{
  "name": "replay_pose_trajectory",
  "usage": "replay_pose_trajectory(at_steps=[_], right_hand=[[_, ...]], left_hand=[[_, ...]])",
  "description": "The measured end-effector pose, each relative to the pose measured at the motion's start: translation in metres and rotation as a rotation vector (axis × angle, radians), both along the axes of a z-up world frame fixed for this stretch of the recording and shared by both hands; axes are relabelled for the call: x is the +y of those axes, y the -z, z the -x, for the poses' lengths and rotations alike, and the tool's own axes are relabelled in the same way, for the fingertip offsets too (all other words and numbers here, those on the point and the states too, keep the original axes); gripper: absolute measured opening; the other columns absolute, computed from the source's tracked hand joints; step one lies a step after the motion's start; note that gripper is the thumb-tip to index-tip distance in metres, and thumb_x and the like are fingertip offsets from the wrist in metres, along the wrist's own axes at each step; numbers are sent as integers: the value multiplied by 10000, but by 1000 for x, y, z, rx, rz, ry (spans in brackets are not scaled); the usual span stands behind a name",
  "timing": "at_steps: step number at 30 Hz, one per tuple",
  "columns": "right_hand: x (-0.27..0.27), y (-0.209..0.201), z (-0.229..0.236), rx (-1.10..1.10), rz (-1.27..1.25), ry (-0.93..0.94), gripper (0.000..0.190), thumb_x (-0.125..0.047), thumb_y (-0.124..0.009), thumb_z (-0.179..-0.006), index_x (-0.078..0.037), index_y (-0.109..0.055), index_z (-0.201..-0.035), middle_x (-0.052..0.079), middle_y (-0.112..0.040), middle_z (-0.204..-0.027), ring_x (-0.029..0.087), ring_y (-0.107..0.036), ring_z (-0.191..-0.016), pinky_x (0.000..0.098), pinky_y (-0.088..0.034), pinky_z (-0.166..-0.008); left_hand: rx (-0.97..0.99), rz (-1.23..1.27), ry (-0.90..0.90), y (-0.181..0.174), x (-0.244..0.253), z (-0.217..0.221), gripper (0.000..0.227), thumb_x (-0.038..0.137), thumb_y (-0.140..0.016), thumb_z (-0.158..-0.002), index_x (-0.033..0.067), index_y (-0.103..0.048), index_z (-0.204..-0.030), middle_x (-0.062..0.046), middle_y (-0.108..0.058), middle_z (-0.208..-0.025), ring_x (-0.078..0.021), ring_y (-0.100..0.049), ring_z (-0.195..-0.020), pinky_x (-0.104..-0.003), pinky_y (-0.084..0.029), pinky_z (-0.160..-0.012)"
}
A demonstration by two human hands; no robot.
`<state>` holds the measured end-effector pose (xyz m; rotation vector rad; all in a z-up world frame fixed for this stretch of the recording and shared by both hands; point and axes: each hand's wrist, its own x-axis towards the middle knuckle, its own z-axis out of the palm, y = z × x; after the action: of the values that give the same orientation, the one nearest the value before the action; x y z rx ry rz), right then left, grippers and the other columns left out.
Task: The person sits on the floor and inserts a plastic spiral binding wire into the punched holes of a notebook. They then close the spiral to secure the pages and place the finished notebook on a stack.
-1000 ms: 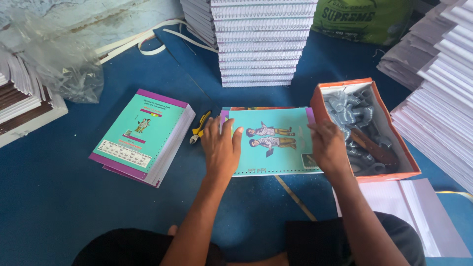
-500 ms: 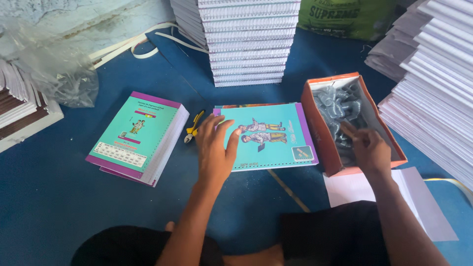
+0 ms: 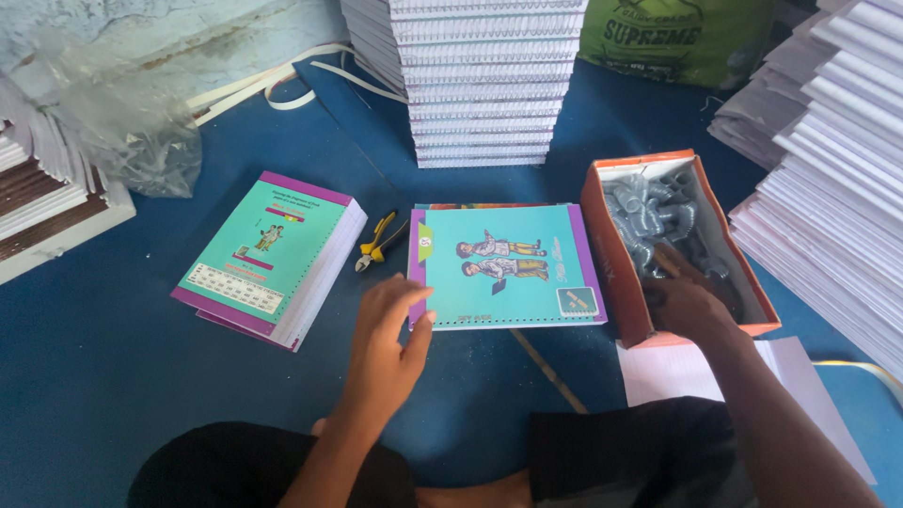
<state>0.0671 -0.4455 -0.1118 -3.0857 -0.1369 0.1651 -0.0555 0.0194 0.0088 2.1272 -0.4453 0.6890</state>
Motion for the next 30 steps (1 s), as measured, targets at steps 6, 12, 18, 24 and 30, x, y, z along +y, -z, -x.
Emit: replay_pose_trajectory(at_steps=[6, 12, 18, 24, 30], right_hand=[[30, -22, -2, 265, 84, 219, 363, -332, -680, -933, -292, -690, -1293, 73, -728, -1273, 273, -695, -1198, 435, -549, -1034], [43, -32, 7, 141, 148, 206, 292, -330, -579, -1004, -246, -724, -1243, 75, -721, -1292, 297, -698, -1203, 445, -564, -1003], [28, -33, 29, -295, -594, 428, 505, -282, -770, -852, -21, -598, -1249, 200, -679, -1192, 316, -694, -1043, 444, -562, -869], [20, -33, 72, -603, -1624, 115, 177, -104, -606, -1090, -2, -508, -1198, 203, -639, -1089, 229, -657, -864, 382, -579, -811], [98, -53, 137, -497, -1873, -66, 191, -109, -520, -1052, -43, -501, -1231, 161, -661, -952, 271, -721, -806, 451, -638, -748]], left_hand=[[42, 65, 8, 6, -8, 5, 278, 58, -700, -906, 48, -655, -1180, -126, -669, -1225, -321, -608, -1209, -418, -499, -1009], [60, 79, 48, 6, -12, 5, 262, 43, -672, -925, 43, -656, -1186, -133, -670, -1222, -329, -603, -1203, -423, -495, -1010], [105, 115, 52, 5, -9, 8, 271, 59, -665, -932, 44, -660, -1203, -132, -682, -1220, -322, -613, -1191, -419, -499, -992], [121, 141, 80, 5, -18, 8, 268, 82, -666, -939, 34, -669, -1203, -143, -698, -1181, -312, -650, -1132, -402, -513, -968], [350, 317, 187, 2, -31, 15, 297, 141, -651, -954, 26, -665, -1228, -133, -725, -1197, -263, -715, -1133, -385, -562, -954]])
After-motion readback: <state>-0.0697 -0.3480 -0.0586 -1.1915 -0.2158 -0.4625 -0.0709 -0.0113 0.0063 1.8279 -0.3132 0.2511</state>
